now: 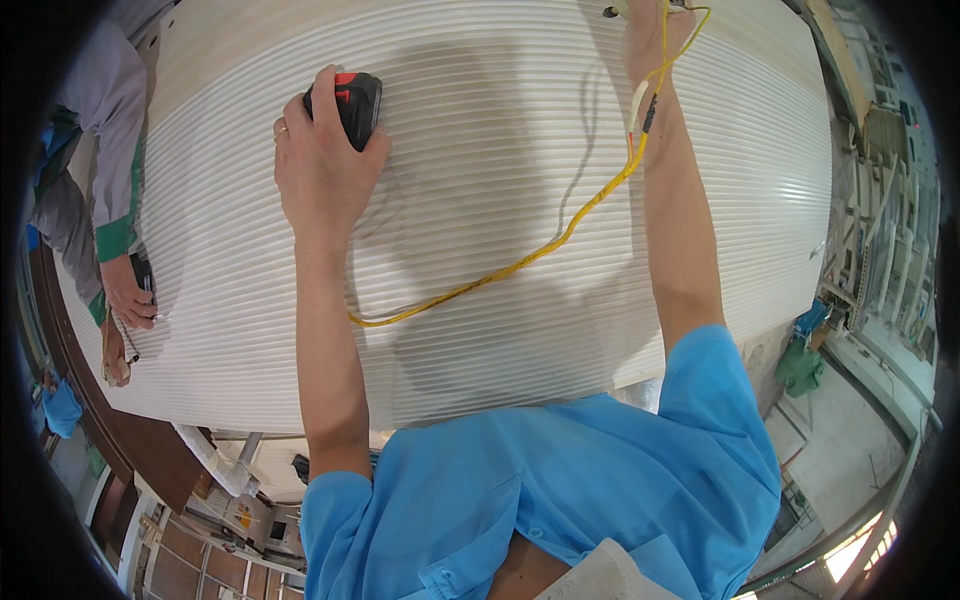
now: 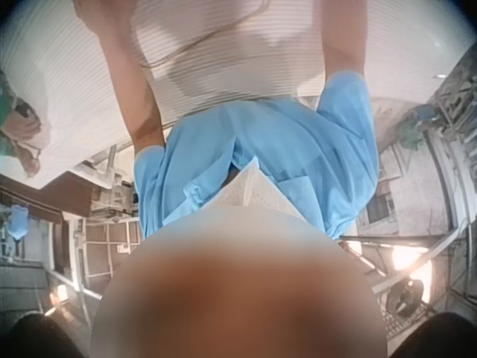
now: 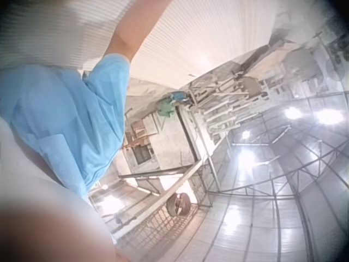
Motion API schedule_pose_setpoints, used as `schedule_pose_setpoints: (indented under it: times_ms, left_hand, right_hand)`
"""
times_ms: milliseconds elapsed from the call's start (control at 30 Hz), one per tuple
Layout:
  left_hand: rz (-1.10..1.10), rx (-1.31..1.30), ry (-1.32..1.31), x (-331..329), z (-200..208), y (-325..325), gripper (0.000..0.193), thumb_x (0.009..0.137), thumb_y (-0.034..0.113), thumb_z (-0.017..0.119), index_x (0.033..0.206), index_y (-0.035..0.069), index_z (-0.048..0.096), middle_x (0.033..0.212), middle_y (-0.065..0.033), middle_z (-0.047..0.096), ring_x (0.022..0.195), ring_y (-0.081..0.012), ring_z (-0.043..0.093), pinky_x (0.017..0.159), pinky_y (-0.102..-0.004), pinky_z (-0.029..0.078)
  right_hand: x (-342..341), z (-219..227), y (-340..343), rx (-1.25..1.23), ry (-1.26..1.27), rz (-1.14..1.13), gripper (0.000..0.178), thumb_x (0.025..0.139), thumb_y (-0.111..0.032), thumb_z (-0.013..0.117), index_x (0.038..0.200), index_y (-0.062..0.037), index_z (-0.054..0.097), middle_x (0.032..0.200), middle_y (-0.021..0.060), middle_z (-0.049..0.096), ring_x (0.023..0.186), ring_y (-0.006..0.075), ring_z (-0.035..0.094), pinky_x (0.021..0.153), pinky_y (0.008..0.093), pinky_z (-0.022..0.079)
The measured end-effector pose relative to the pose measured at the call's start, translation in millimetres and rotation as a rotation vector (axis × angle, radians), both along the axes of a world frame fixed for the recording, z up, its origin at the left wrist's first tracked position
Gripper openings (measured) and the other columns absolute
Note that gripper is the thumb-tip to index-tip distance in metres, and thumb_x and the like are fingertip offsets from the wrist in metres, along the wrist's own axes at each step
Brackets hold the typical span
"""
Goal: The person sands a large white ribbed panel using a handheld sander and a yellow measuring tape. They move the sander across the surface repeatedly, then walk to a workbench and plug in the sander before returning to the panel.
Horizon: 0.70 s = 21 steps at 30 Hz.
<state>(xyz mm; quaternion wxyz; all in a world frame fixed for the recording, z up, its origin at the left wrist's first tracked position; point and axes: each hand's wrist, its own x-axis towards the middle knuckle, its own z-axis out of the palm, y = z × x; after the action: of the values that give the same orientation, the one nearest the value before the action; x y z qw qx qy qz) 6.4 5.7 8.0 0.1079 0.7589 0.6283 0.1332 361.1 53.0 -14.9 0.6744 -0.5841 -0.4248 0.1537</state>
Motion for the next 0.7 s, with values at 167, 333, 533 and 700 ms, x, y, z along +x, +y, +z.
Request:
schedule_pose_setpoints:
  times_ms: [167,333,533,700]
  left_hand:
    - [-0.028,0.08,-0.012,0,-1,1,0.076,0.079,0.021,0.081,0.149,0.017,0.053,0.125,-0.0176,0.061,0.11,-0.0385,0.062,0.089,-0.0501,0.058]
    - [0.008,-0.024,-0.004,0,1,0,0.075,0.084,0.027,0.08,0.153,0.02,0.052,0.134,-0.0159,0.061,0.122,-0.0377,0.06,0.098,-0.0501,0.056]
    - [-0.014,0.019,-0.007,-1,-1,0,0.075,0.08,0.023,0.08,0.15,0.018,0.052,0.129,-0.0166,0.061,0.114,-0.0382,0.062,0.093,-0.0501,0.058]
    - [-0.013,0.033,-0.004,0,-2,1,0.075,0.08,0.023,0.08,0.15,0.018,0.052,0.129,-0.0166,0.061,0.114,-0.0384,0.062,0.093,-0.0505,0.058]
  right_hand:
    - [5,-6,4,-0.036,-0.142,0.006,0.012,0.085,-0.008,0.079,0.091,-0.0051,0.069,0.082,0.0027,0.067,0.075,0.0132,0.062,0.067,0.0313,0.051]
    - [8,-6,4,-0.041,-0.07,0.029,0.013,0.083,-0.007,0.079,0.092,-0.0046,0.069,0.082,0.0039,0.068,0.074,0.014,0.064,0.065,0.0323,0.052]
    - [-5,-2,1,-0.059,-0.01,-0.008,0.013,0.083,-0.007,0.078,0.092,-0.003,0.069,0.082,0.0039,0.069,0.075,0.0139,0.064,0.065,0.0329,0.052]
    - [1,13,7,0.0,-0.008,-0.016,0.013,0.083,-0.007,0.078,0.093,-0.0045,0.07,0.083,0.0034,0.068,0.075,0.0135,0.063,0.066,0.0324,0.051]
